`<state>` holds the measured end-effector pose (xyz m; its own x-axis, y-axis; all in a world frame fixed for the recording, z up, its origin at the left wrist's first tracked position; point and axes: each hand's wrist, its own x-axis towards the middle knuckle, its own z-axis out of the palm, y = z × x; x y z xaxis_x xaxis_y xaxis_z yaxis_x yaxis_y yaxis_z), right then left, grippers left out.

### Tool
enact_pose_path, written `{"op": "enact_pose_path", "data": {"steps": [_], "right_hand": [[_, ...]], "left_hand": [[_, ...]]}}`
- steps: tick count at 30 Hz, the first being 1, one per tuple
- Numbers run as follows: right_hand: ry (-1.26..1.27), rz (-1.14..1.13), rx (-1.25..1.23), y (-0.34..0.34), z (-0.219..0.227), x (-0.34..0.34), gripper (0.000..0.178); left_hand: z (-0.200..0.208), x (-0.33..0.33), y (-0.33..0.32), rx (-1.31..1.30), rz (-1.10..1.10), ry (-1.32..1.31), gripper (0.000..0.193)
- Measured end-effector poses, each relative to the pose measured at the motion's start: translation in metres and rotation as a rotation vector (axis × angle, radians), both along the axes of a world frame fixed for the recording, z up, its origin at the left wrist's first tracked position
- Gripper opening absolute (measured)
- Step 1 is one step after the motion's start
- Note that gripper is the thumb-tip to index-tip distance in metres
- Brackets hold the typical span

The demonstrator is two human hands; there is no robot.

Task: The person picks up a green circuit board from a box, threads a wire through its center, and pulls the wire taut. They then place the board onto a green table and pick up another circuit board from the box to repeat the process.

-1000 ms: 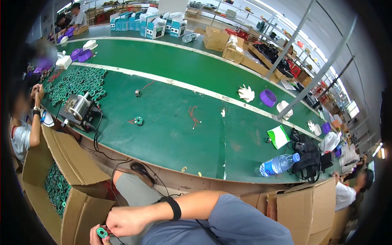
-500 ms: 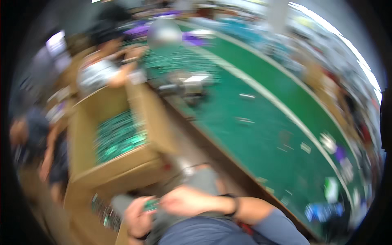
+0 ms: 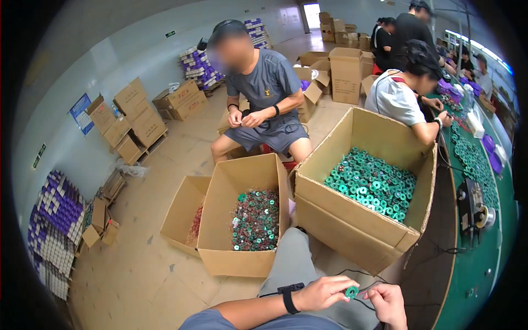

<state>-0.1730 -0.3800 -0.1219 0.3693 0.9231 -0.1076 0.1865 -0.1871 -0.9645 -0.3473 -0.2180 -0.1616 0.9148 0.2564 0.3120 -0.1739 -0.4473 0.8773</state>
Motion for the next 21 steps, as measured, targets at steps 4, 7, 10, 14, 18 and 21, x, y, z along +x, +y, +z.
{"op": "enact_pose_path", "data": {"steps": [4,7,10,14,18,21], "right_hand": [[-0.045,0.160,-0.019,0.001,0.019,-0.024,0.017],[0.015,0.036,-0.022,0.006,0.003,-0.003,0.015],[-0.041,0.154,0.011,0.007,0.027,-0.027,0.017],[-0.045,-0.009,-0.064,0.007,0.008,-0.003,0.018],[-0.029,0.146,0.071,0.003,0.014,-0.024,0.023],[0.101,-0.027,-0.053,-0.002,0.000,-0.002,0.019]], "left_hand": [[-0.008,0.002,0.008,-0.092,-0.001,-0.028,0.039],[-0.010,0.001,0.002,-0.087,-0.041,-0.016,0.038],[-0.005,0.004,0.009,-0.038,0.001,-0.106,0.039],[-0.005,0.000,0.004,-0.024,-0.023,-0.051,0.040],[0.001,-0.001,0.012,-0.168,0.027,-0.040,0.039],[-0.008,0.000,0.000,-0.067,-0.025,-0.053,0.039]]}}
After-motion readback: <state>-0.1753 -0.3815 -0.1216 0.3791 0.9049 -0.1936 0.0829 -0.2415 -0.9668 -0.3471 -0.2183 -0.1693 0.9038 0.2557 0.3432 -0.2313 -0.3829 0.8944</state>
